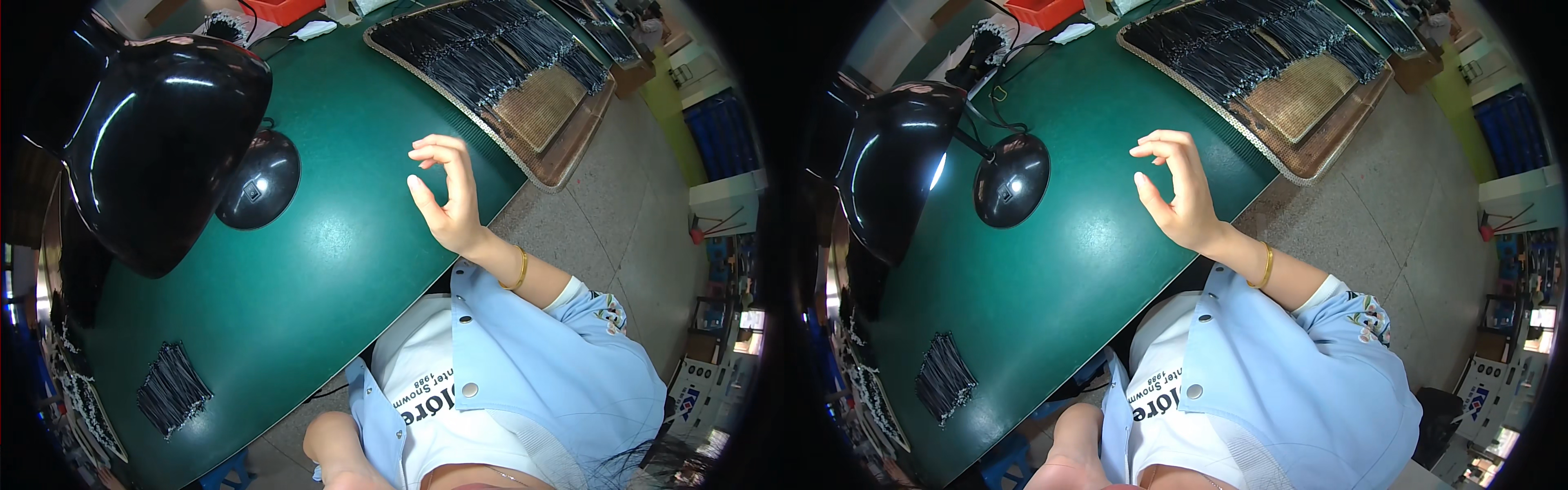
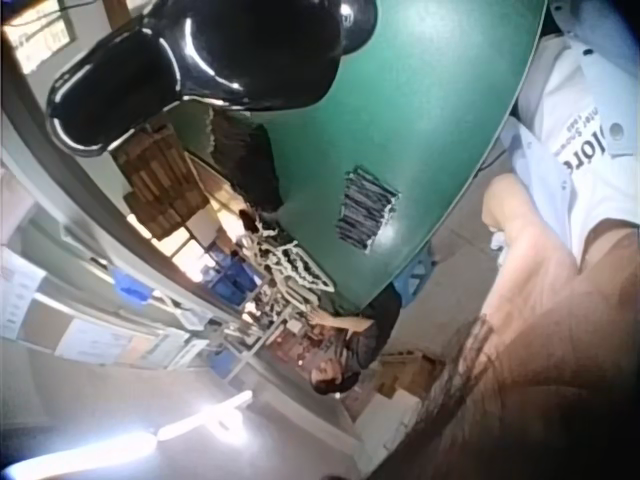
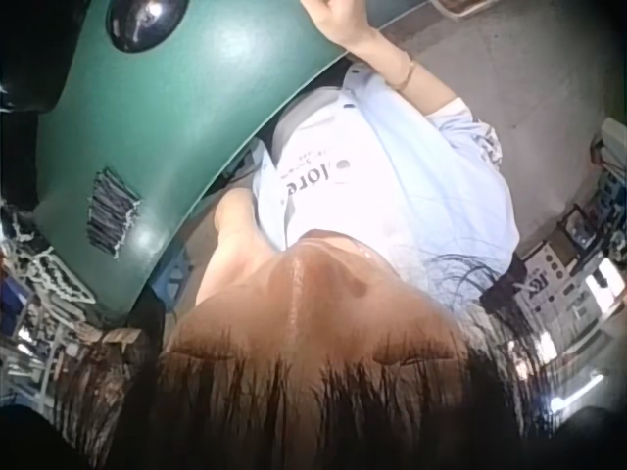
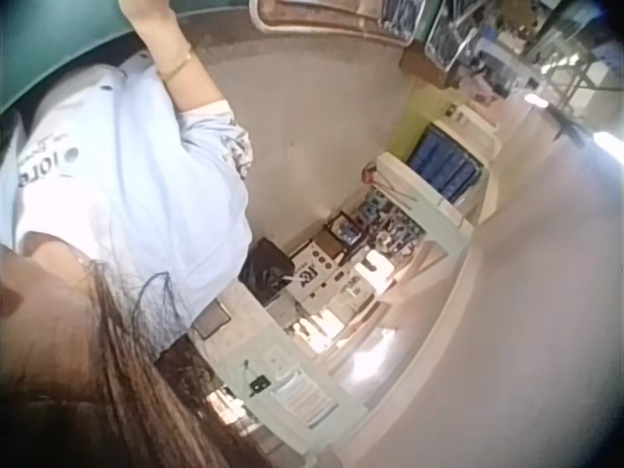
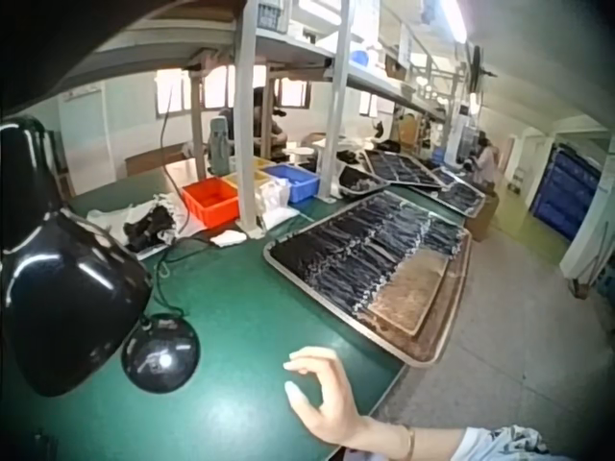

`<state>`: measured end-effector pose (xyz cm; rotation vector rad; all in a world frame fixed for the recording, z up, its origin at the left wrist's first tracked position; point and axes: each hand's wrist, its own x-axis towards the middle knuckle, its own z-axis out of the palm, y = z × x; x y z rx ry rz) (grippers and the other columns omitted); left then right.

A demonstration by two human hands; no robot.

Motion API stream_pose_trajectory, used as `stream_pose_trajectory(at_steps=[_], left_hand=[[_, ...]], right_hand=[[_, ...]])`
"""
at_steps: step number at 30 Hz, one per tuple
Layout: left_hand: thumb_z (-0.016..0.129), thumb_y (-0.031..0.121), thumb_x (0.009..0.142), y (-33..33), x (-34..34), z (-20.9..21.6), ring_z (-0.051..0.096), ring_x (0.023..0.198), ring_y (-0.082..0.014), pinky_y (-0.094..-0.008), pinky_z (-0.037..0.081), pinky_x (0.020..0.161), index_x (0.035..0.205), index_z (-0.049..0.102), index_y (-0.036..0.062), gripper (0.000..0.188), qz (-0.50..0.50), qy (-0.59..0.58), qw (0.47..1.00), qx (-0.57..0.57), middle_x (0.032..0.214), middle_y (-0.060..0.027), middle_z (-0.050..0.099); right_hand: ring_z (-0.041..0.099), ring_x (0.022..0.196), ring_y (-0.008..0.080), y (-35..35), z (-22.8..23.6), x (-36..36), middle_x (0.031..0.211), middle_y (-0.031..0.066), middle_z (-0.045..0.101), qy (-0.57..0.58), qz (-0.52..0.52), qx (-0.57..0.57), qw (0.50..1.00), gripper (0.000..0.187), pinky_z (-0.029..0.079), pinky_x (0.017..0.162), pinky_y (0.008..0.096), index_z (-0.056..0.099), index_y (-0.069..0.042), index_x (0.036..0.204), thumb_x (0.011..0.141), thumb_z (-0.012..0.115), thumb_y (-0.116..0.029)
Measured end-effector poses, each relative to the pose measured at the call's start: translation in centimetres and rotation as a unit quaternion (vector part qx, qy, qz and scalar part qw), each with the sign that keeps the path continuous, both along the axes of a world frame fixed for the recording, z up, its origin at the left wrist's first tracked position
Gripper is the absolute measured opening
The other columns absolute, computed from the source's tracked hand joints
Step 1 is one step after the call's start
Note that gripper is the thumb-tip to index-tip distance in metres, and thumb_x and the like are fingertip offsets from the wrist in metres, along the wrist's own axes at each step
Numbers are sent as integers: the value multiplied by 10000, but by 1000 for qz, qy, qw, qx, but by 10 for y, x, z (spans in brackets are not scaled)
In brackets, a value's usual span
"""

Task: Sorting and bundling small black electronic connector pins from trays at a factory workbench.

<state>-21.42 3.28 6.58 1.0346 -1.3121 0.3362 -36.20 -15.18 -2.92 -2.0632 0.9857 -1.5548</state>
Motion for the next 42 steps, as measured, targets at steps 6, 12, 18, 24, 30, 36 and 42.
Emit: stream_pose_trajectory(at_steps=[6,12,18,24,30,36,42], left_hand=[[567,462,741,-4,11,-7,469,1024,-347,-439,385,863,968,487,-90,602,56,-10,998,-26,1036,-264,506],[562,437,769,-26,41,-29,468,1021,-345,-439,388,857,944,495,-98,567,206,5,975,-76,1020,-268,510],[558,412,796,-47,76,-56,468,1017,-344,-439,391,850,921,504,-106,535,286,114,949,-68,1005,-272,514],[437,138,879,-57,75,-43,518,857,-336,-447,388,802,799,530,-42,217,280,-70,957,-24,875,-214,531],[418,130,890,-54,75,-43,516,863,-345,-445,396,798,785,534,-40,231,271,-83,958,37,882,-219,532],[398,145,905,-51,70,-41,522,853,-342,-433,403,799,804,531,-50,257,254,-55,962,86,909,-238,533],[407,71,847,-46,77,-69,513,908,-261,-372,427,778,819,493,-49,150,221,17,969,105,970,-162,520]], right_hand=[[478,898,243,-10,34,-17,958,97,507,126,20,-77,989,252,395,786,323,525,-45,962,716,575,-18],[520,963,252,-124,68,-105,984,121,554,225,-102,21,969,299,394,852,340,547,-25,1016,760,598,-172],[545,969,276,-234,26,-193,1003,150,587,343,-277,331,835,532,409,854,332,589,-12,1028,719,624,-444],[548,957,248,-234,48,-177,1032,174,576,354,-150,422,821,718,404,835,310,553,86,1061,649,692,-486],[539,960,221,-233,51,-177,1035,169,565,266,-117,514,807,659,405,842,304,492,134,1098,673,733,-308],[569,618,171,-250,29,-190,764,101,589,199,-154,518,818,268,464,524,290,554,26,920,677,602,-77],[446,458,113,-225,37,-206,526,27,474,106,-113,510,846,145,371,431,256,534,-22,696,719,624,-134]])
